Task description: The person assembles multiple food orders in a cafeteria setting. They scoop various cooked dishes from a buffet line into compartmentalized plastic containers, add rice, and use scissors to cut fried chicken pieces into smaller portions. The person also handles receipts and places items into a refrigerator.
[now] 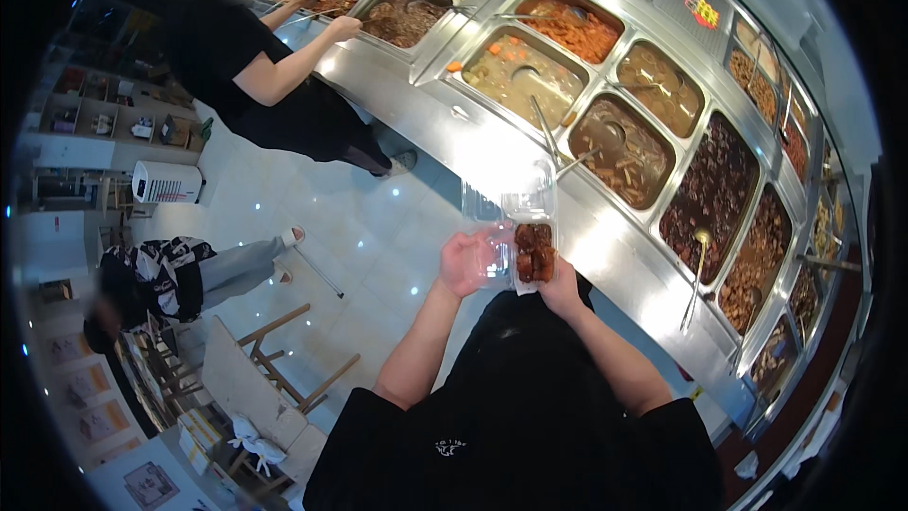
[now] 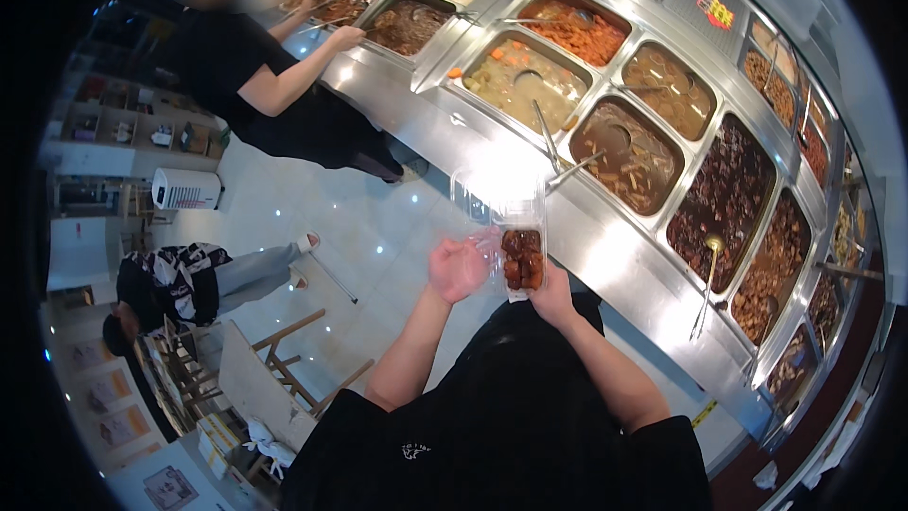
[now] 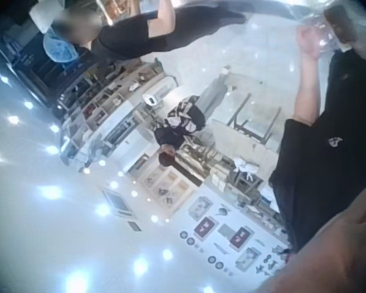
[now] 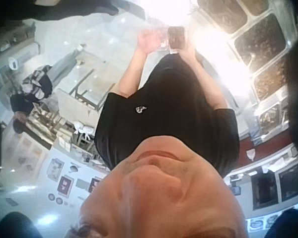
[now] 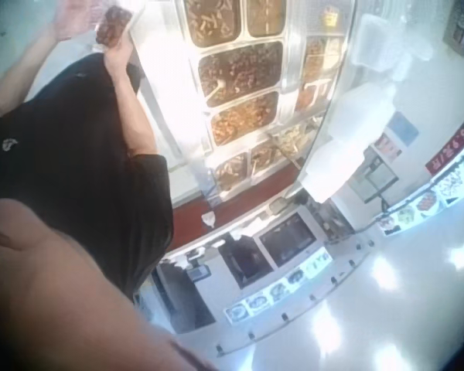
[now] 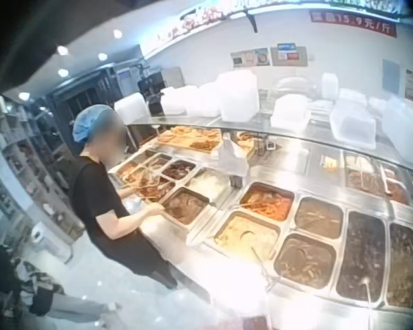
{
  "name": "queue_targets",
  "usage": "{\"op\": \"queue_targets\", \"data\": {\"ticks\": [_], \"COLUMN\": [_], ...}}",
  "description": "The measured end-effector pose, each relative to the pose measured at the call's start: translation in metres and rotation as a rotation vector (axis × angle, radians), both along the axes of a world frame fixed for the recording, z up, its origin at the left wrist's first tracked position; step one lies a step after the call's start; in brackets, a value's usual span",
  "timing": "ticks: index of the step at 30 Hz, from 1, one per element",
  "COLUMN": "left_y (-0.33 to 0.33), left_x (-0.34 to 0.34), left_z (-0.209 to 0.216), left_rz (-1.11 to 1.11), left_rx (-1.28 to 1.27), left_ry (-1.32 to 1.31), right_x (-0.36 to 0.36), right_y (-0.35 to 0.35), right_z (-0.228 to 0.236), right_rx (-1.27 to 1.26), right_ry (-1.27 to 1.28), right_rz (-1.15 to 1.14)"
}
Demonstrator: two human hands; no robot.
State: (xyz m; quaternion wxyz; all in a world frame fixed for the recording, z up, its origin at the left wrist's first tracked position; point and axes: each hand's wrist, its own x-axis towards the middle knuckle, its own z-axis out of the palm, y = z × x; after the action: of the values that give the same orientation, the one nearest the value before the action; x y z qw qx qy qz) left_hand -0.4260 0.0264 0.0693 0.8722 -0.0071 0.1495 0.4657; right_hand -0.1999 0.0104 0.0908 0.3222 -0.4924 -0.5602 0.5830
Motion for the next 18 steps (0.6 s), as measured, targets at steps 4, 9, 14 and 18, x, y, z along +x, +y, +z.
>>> {"op": "queue_targets", "data": {"ticks": [4, 9, 14, 18], "left_y": [-0.016, -0.041, -0.068, -0.082], "left_x": [-0.025, -0.070, -0.128, -0.184], "left_z": [-0.001, 0.001, 0.008, 0.019], "left_rz": [0.107, 0.263, 0.482, 0.651], "left_rx": [0.034, -0.014, 0.059, 0.023], "left_ry": [-0.012, 0.018, -0.051, 0.011], "right_x": [-0.028, -0.088, -0.156, -0.227], "right_y": [0.006, 0.011, 0.026, 0.043], "right_z": [-0.009, 0.003, -0.023, -0.031], "right_rx": [-0.162, 0.191, 0.071, -0.029], "right_ry": [-0.115, -0.104, -0.055, -0.026], "right_rz": [-0.203, 0.031, 0.077, 0.203]}}
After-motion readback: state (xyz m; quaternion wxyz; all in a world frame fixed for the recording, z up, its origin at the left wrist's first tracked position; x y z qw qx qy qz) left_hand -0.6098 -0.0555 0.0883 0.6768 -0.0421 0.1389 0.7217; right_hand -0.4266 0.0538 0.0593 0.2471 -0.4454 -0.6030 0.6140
